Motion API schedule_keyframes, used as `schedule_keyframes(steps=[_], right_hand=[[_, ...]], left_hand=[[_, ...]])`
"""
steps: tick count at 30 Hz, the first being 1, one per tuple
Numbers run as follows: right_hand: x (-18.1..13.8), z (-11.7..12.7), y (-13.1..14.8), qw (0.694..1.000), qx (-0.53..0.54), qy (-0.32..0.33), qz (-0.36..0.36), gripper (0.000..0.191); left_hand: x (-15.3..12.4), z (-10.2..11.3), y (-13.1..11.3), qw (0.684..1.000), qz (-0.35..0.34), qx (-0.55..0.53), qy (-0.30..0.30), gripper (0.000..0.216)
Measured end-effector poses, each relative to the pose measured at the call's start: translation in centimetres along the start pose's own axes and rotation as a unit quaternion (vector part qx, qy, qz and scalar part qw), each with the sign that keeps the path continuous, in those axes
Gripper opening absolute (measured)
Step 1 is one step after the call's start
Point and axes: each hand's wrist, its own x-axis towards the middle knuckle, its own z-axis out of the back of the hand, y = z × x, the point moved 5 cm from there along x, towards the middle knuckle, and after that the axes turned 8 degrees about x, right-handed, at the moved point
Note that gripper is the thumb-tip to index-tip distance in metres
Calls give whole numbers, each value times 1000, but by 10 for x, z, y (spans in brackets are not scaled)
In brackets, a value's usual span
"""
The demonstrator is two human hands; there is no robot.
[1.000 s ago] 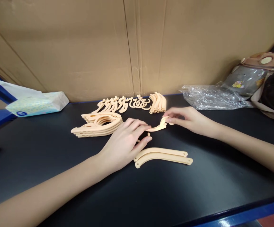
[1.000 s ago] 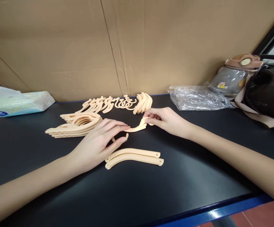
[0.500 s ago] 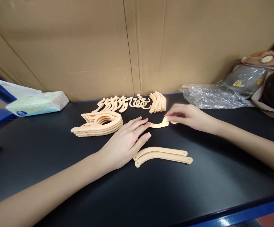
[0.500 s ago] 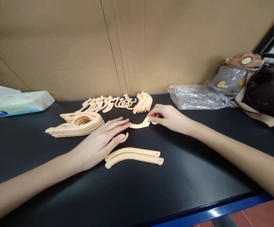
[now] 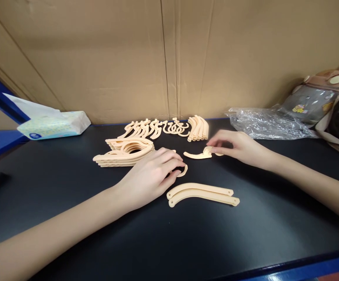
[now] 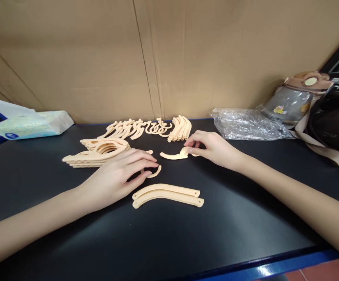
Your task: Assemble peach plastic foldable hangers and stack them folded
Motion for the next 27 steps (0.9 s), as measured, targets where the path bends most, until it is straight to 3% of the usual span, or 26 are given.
schedule_keyframes(steps=[4,10,27], right_hand=[[1,-1,1,999,-19,16,20,21],[1,-2,0,998,-34,19,41,23],[2,-2,0,993,-98,22,63,24]], left_hand=[[-5,4,-6,997,-49,62,2,25],[-7,5,-4,994,-72,73,21,28],[-8,3,-4,991,-86,102,6,27]])
